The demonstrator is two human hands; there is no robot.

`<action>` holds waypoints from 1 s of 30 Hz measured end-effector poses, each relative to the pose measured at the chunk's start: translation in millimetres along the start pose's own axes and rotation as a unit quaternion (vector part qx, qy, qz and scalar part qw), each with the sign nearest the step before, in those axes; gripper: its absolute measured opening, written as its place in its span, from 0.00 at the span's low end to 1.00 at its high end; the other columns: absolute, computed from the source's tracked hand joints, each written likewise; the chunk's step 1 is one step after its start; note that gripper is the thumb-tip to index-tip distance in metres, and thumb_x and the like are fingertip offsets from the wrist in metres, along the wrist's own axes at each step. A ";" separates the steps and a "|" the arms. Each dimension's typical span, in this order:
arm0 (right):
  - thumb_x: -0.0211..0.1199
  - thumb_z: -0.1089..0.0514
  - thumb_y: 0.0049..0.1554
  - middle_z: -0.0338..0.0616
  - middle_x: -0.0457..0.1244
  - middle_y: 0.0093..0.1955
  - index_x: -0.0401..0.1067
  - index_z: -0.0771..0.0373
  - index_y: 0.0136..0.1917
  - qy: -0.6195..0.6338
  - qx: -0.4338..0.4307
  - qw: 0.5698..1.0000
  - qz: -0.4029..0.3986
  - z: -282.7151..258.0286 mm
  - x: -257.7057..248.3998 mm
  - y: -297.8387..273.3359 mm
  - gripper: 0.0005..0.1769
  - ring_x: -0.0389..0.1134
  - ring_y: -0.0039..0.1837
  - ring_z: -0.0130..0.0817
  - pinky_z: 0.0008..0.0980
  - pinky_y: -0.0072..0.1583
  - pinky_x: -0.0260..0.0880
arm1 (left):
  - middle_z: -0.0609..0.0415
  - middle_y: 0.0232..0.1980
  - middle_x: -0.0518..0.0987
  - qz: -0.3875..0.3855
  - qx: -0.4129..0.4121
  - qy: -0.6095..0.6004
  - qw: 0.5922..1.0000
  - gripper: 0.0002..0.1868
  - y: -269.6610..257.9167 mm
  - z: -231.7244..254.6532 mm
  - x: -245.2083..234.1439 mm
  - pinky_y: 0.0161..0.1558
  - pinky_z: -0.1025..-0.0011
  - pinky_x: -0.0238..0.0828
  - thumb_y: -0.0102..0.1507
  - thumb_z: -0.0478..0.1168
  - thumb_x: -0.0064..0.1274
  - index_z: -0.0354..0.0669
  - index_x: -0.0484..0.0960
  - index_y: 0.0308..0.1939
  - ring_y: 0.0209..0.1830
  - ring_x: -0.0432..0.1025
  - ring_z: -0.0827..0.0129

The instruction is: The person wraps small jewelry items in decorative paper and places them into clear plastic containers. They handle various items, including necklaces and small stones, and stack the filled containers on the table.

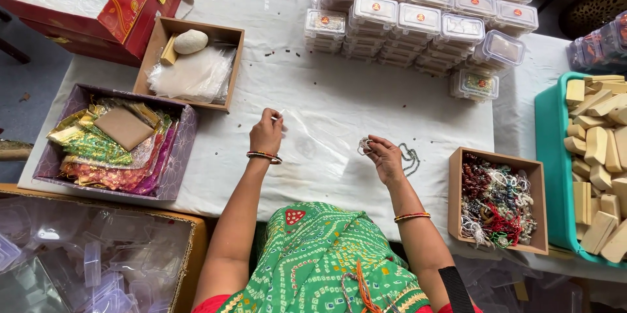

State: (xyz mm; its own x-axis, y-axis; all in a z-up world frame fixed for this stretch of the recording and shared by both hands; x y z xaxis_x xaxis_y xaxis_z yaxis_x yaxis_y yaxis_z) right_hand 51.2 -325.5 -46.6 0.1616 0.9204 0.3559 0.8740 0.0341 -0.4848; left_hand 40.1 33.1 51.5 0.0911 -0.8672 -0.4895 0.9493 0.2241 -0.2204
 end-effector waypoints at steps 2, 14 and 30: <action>0.62 0.67 0.59 0.49 0.70 0.50 0.75 0.71 0.60 0.009 -0.006 1.000 0.013 -3.9 -1.9 0.6 0.15 0.74 0.49 0.35 0.32 0.54 0.79 | 0.54 0.40 0.87 0.026 -0.046 0.028 0.998 0.08 13.6 -34.1 7.4 0.40 0.64 0.78 0.72 0.42 0.44 0.44 0.74 0.50 0.37 0.83 0.66; 0.62 0.68 0.59 0.51 0.71 0.50 0.75 0.72 0.59 -0.004 0.027 0.999 -0.034 44.9 22.6 8.8 0.14 0.73 0.48 0.35 0.32 0.52 0.77 | 0.45 0.56 0.74 -0.048 0.307 0.130 0.942 0.22 -62.9 5.0 135.0 0.63 0.58 0.67 0.60 0.40 0.63 0.42 0.77 0.56 0.59 0.70 0.53; 0.61 0.67 0.60 0.51 0.71 0.53 0.76 0.72 0.58 -0.036 0.011 0.996 -0.077 24.3 28.8 -14.9 0.13 0.74 0.51 0.34 0.34 0.54 0.78 | 0.51 0.36 0.83 -0.006 0.172 0.087 0.981 0.08 -15.1 -40.8 146.4 0.39 0.61 0.74 0.60 0.36 0.58 0.43 0.76 0.41 0.36 0.79 0.56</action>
State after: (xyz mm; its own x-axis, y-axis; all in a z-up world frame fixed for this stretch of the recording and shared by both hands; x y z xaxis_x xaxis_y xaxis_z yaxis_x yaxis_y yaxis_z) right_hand 31.7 -290.0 -48.6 -0.0075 0.9289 0.3702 0.8753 0.1850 -0.4468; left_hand 26.8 -79.2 -51.3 0.0547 -0.7730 -0.6321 0.9981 0.0248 0.0560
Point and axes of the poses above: each hand's wrist, its own y-axis towards the middle knuckle, its own x-axis out of the palm, z = x × y, the point moved 6 cm from there along y, towards the middle knuckle
